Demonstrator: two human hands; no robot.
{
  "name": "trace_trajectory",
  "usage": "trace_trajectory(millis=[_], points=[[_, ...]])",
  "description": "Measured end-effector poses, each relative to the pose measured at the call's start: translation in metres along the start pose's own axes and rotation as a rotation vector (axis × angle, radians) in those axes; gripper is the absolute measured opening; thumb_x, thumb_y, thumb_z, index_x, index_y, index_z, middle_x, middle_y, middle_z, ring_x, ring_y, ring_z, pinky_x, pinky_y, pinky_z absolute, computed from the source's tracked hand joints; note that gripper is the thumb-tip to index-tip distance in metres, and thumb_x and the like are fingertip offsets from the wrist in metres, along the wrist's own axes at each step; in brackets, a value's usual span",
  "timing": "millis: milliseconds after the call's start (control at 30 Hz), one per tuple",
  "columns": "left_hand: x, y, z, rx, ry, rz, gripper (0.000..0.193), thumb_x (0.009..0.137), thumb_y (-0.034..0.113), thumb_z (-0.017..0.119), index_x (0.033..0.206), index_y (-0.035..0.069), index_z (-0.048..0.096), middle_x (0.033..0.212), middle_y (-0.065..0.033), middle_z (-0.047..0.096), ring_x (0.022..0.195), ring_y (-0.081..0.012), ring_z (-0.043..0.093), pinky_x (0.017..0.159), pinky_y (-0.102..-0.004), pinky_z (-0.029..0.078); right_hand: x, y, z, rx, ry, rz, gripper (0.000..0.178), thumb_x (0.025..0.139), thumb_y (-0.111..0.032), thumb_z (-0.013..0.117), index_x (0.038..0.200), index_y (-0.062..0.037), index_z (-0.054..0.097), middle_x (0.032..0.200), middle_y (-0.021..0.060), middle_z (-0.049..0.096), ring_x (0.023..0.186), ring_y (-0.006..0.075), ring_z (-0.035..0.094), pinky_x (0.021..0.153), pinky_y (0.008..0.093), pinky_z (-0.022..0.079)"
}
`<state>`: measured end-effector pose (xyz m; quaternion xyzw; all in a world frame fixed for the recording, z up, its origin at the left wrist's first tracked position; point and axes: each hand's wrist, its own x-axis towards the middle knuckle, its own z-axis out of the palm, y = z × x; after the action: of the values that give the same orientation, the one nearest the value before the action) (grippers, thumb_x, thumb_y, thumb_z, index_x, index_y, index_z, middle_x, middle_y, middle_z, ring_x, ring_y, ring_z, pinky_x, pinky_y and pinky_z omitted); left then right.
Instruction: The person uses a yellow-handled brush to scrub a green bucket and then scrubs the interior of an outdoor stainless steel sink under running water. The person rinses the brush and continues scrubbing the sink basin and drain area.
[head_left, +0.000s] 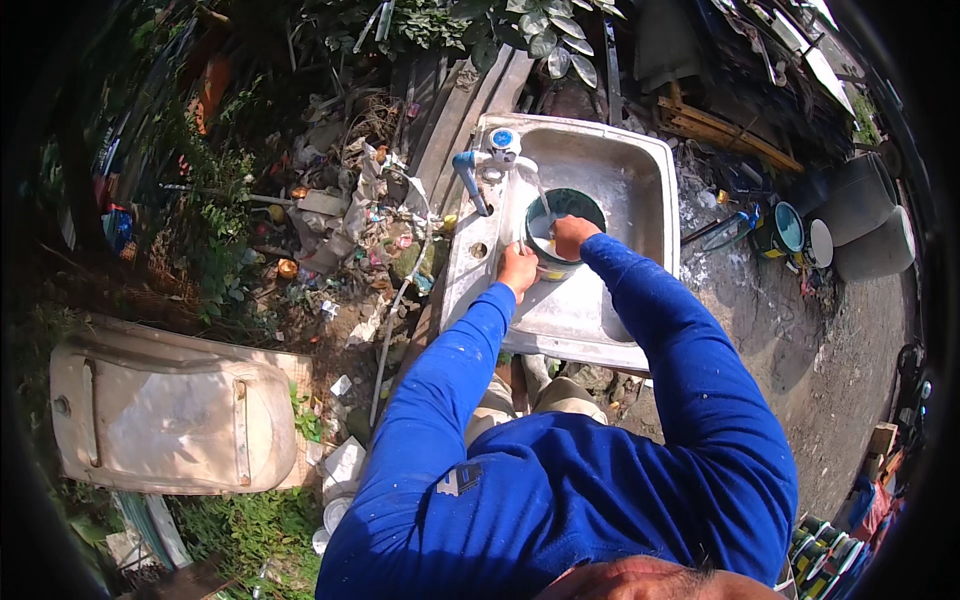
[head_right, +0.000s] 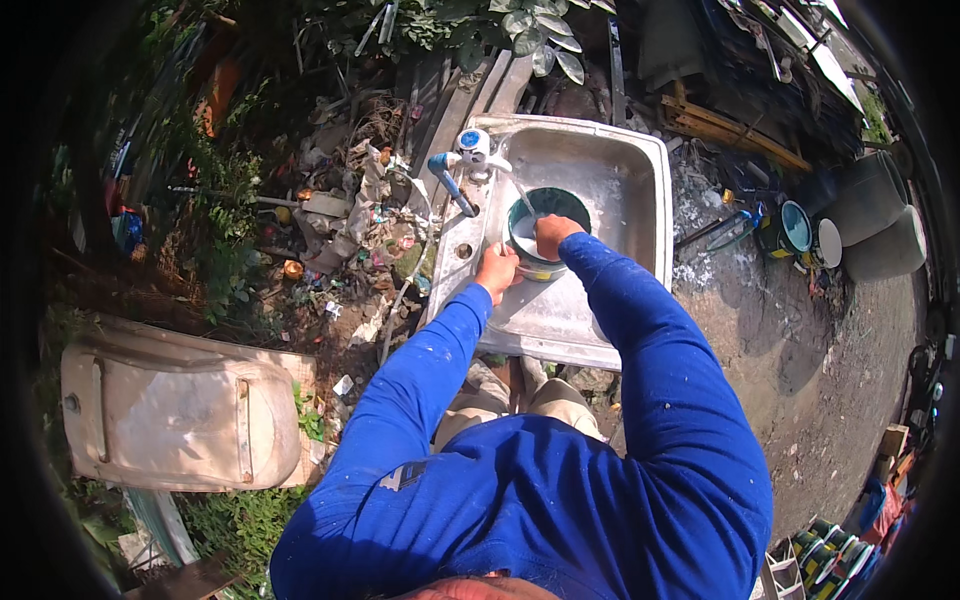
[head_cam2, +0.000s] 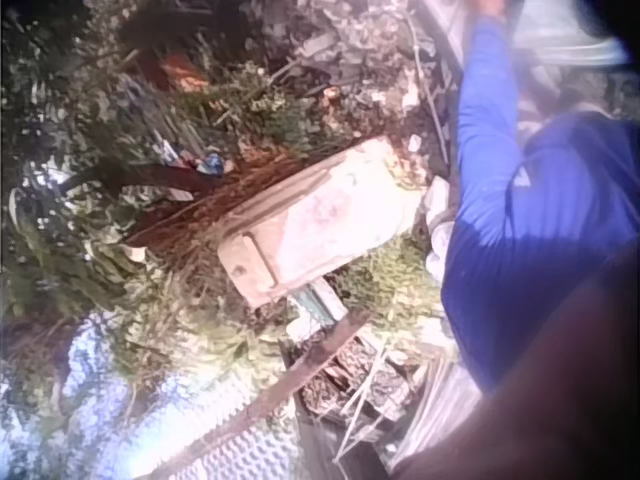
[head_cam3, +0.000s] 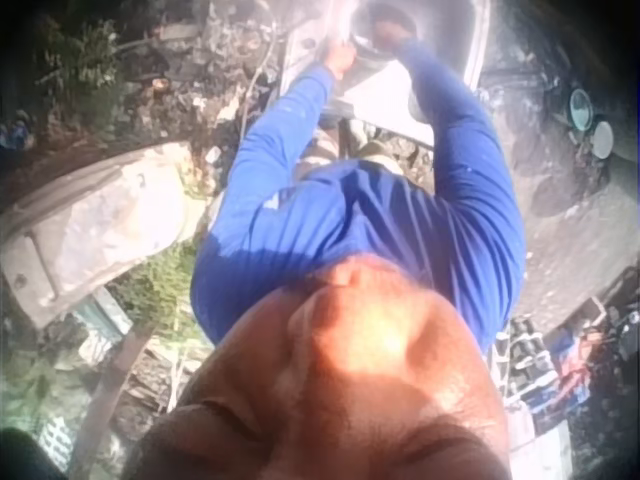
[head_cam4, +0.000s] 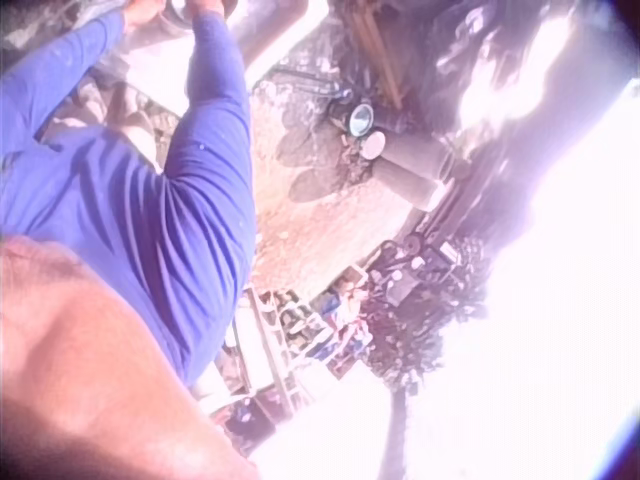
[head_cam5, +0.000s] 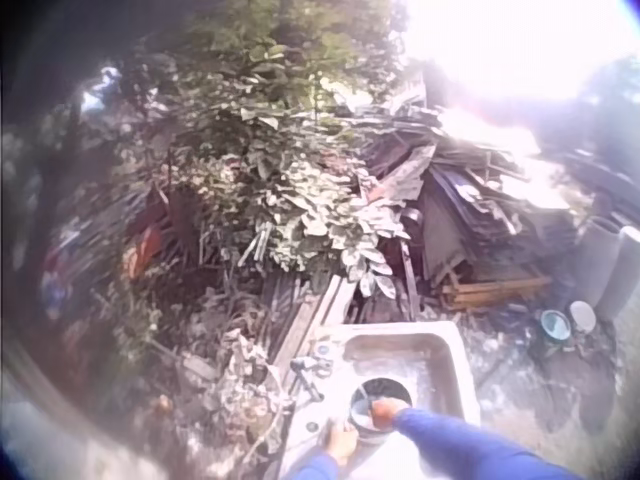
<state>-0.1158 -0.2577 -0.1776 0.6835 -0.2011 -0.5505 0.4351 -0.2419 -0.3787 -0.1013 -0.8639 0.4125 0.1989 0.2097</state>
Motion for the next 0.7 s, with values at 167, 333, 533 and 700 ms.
trace_trajectory(millis=[167, 333, 533, 700], points=[[-0.004, -0.005, 0.002, -0.014, -0.012, -0.015, 0.012, 0.096, 0.006, 0.059, 0.107, 0.007, 0.058, 0.096, -0.0059, 0.065, 0.079, -0.0193, 0.068, 0.062, -0.0367, 0.057, -0.018, 0.010, -0.026, -0.223, -0.157, -0.055, 0.033, 0.086, -0.011, 0.061, 0.114, -0.0044, 0.077, 0.117, 0.0189, 0.075, 0.112, 0.0345, 0.072, 0.092, 0.0435, 0.060], [-0.005, -0.007, 0.006, 0.004, -0.035, -0.002, 0.010, 0.099, 0.008, 0.058, 0.108, 0.008, 0.056, 0.095, -0.0045, 0.066, 0.078, -0.0189, 0.072, 0.063, -0.0362, 0.055, -0.015, 0.028, -0.050, -0.216, 0.021, 0.015, 0.027, 0.087, -0.013, 0.063, 0.108, -0.0045, 0.078, 0.113, 0.0164, 0.077, 0.105, 0.0329, 0.075, 0.087, 0.0422, 0.062], [-0.016, -0.005, 0.009, 0.055, -0.002, 0.058, 0.009, 0.096, 0.007, 0.063, 0.101, 0.008, 0.055, 0.090, -0.0038, 0.064, 0.074, -0.0163, 0.071, 0.057, -0.0293, 0.050, -0.003, 0.017, -0.010, -0.082, 0.113, -0.010, 0.029, 0.084, -0.010, 0.060, 0.105, -0.0059, 0.079, 0.106, 0.0204, 0.076, 0.101, 0.0370, 0.075, 0.087, 0.0454, 0.061], [-0.027, -0.016, 0.003, 0.120, 0.049, 0.115, 0.012, 0.093, 0.004, 0.066, 0.099, 0.006, 0.055, 0.087, -0.0029, 0.062, 0.073, -0.0145, 0.068, 0.060, -0.0281, 0.053, -0.039, 0.015, -0.024, -0.018, 0.046, -0.047, 0.029, 0.086, -0.018, 0.062, 0.107, -0.0094, 0.079, 0.100, 0.0181, 0.077, 0.095, 0.0376, 0.074, 0.086, 0.0478, 0.059]])
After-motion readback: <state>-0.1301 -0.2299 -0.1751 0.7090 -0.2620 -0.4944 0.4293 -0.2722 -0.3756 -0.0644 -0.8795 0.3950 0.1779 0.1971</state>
